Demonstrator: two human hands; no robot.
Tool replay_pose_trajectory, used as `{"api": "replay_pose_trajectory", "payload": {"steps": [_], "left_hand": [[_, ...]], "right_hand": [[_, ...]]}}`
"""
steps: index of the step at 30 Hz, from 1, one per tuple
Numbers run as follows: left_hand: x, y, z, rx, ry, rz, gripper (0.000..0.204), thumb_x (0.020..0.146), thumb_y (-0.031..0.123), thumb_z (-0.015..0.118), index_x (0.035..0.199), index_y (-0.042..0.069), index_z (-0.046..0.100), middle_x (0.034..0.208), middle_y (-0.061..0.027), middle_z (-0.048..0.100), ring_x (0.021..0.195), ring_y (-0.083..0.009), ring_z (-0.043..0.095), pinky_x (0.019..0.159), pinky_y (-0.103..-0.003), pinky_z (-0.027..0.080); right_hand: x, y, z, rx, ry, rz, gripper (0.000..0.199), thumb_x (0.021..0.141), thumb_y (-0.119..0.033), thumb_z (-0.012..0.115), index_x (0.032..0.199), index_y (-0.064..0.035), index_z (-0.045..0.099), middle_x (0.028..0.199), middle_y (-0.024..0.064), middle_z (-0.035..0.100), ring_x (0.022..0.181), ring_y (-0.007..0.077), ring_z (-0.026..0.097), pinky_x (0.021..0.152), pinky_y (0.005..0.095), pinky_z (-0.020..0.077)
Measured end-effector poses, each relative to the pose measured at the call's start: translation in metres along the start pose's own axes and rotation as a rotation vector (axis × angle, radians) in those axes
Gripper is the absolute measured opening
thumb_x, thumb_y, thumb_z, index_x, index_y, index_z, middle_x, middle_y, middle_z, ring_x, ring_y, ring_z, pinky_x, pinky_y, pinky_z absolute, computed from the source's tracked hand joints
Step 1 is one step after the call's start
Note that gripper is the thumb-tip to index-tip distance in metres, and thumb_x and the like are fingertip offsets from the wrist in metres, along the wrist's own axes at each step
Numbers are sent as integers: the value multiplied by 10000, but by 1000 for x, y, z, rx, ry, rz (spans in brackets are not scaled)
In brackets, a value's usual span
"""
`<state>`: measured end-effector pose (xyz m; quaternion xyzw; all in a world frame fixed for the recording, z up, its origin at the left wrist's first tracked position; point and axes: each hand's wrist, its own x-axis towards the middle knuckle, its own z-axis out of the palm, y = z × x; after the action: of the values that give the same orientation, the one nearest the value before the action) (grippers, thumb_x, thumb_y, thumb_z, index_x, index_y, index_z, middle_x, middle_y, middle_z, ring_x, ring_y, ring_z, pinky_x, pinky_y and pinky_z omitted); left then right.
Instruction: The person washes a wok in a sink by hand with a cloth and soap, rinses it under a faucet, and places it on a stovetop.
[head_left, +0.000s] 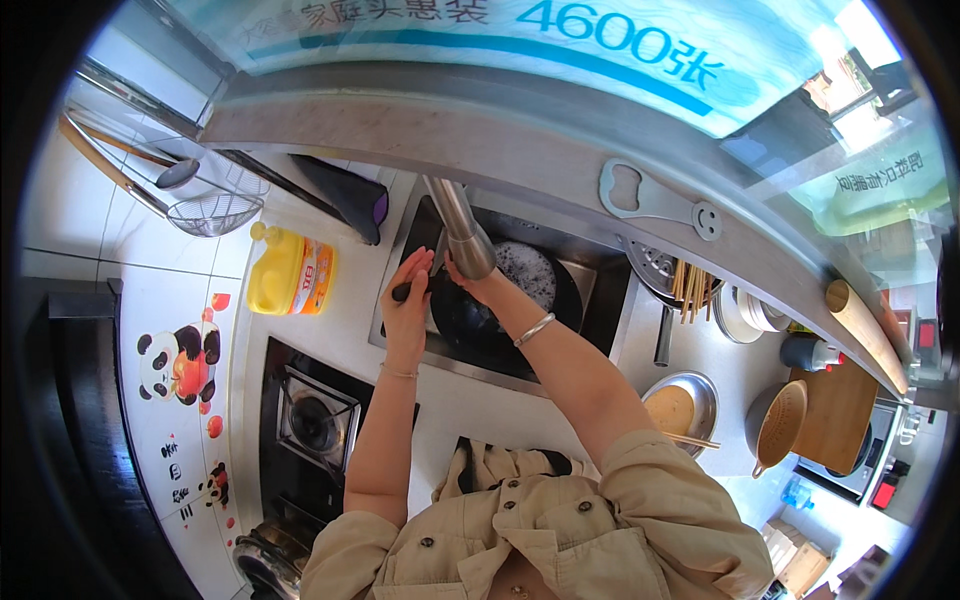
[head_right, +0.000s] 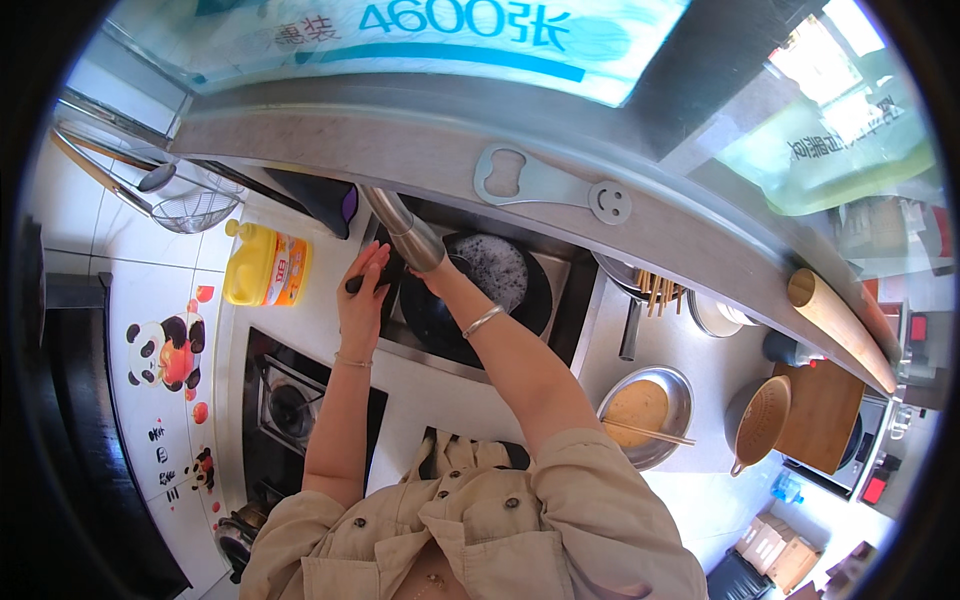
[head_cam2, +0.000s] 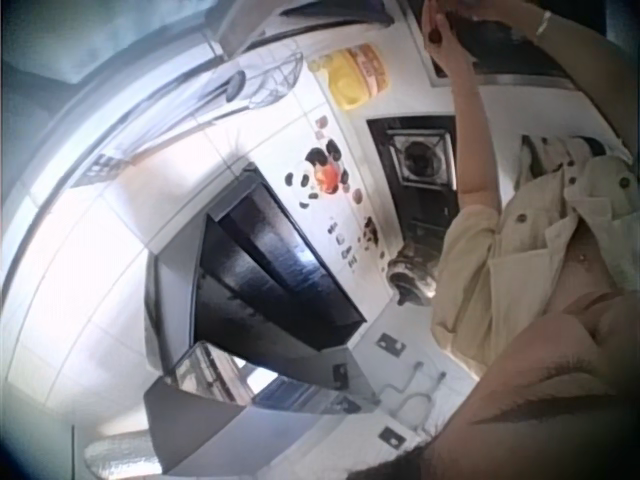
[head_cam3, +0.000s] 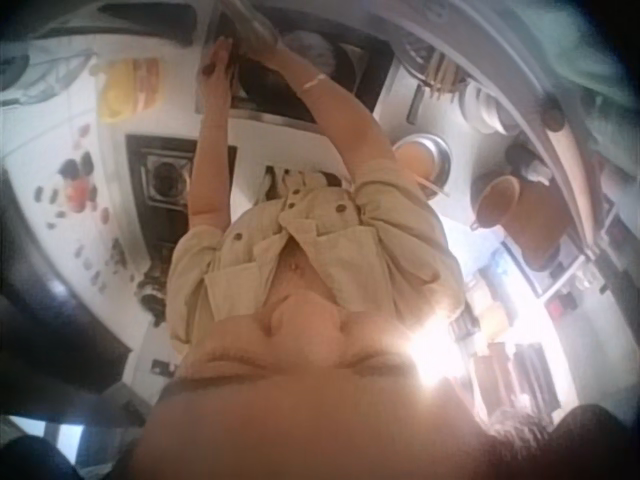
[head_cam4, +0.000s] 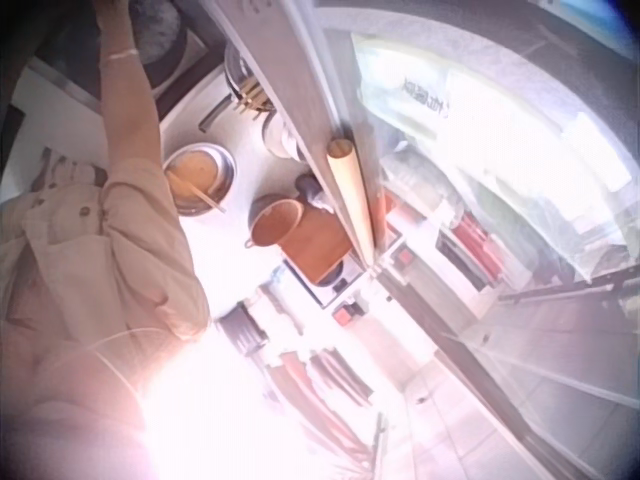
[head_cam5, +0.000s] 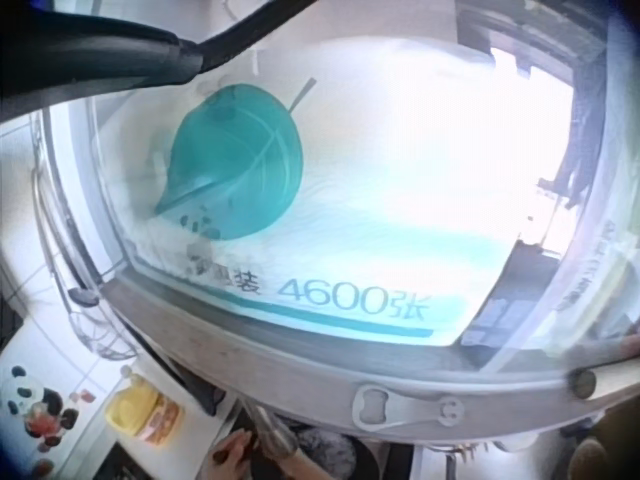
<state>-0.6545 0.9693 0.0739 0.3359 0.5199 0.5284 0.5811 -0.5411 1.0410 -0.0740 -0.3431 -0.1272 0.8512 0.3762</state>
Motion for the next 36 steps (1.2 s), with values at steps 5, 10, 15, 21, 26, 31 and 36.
{"api": "replay_pose_trajectory", "payload": {"steps": [5, 10, 15, 21, 26, 31, 36], "left_hand": [[3, 0, 17, -34, -47, -50, 297, 920, 184, 507, 1188, 55, 522, 1117, -63, 584, 1043, -133, 519, 836, -248, 400], [2, -6, 4, -111, -4, -84, 218, 904, 176, 538, 1085, 54, 553, 985, -43, 603, 949, -124, 540, 792, -268, 435], [11, -25, 22, -215, 10, -149, 189, 886, 179, 571, 1027, 54, 560, 902, -21, 596, 829, -84, 549, 695, -215, 436], [31, -75, 12, 174, -128, 50, 310, 766, 80, 665, 1033, -7, 533, 881, -37, 574, 829, -122, 549, 734, -244, 455], [35, -97, 3, 656, -69, 275, 360, 738, 64, 675, 1060, -14, 535, 911, -91, 623, 851, -169, 590, 751, -280, 462], [26, -63, 22, 745, -96, 241, 432, 747, 141, 670, 1095, -63, 516, 1015, -211, 589, 953, -318, 569, 818, -358, 451], [24, -72, 19, 761, -20, 358, 339, 773, 166, 647, 1022, -44, 553, 942, -194, 596, 888, -328, 579, 756, -372, 457]], "right_hand": [[19, 24, -25, -796, 202, -887, 201, 869, -146, 435, 1038, -67, 509, 966, 80, 570, 931, 210, 560, 761, 324, 454], [-56, -9, 21, -1469, 114, -784, 353, 767, -75, 565, 1116, -38, 533, 1031, 169, 578, 955, 346, 556, 827, 393, 451], [-97, -24, 19, -1494, 165, -580, 270, 755, -86, 579, 1008, 3, 548, 950, 215, 578, 886, 394, 553, 748, 453, 456], [-96, -23, 11, -1482, 251, -651, 199, 748, -70, 578, 933, -1, 561, 890, 212, 588, 840, 396, 562, 709, 451, 461], [-94, -18, 13, -1480, 290, -611, 198, 740, -63, 579, 930, -11, 567, 861, 210, 588, 811, 398, 568, 689, 450, 465], [-86, -15, 1, -1476, 363, -534, 220, 736, -61, 577, 950, -10, 564, 858, 209, 587, 801, 405, 566, 685, 455, 464], [-84, -13, 12, -1365, 336, -580, 235, 737, -55, 572, 966, -5, 554, 921, 211, 574, 857, 402, 551, 719, 462, 455]]}}
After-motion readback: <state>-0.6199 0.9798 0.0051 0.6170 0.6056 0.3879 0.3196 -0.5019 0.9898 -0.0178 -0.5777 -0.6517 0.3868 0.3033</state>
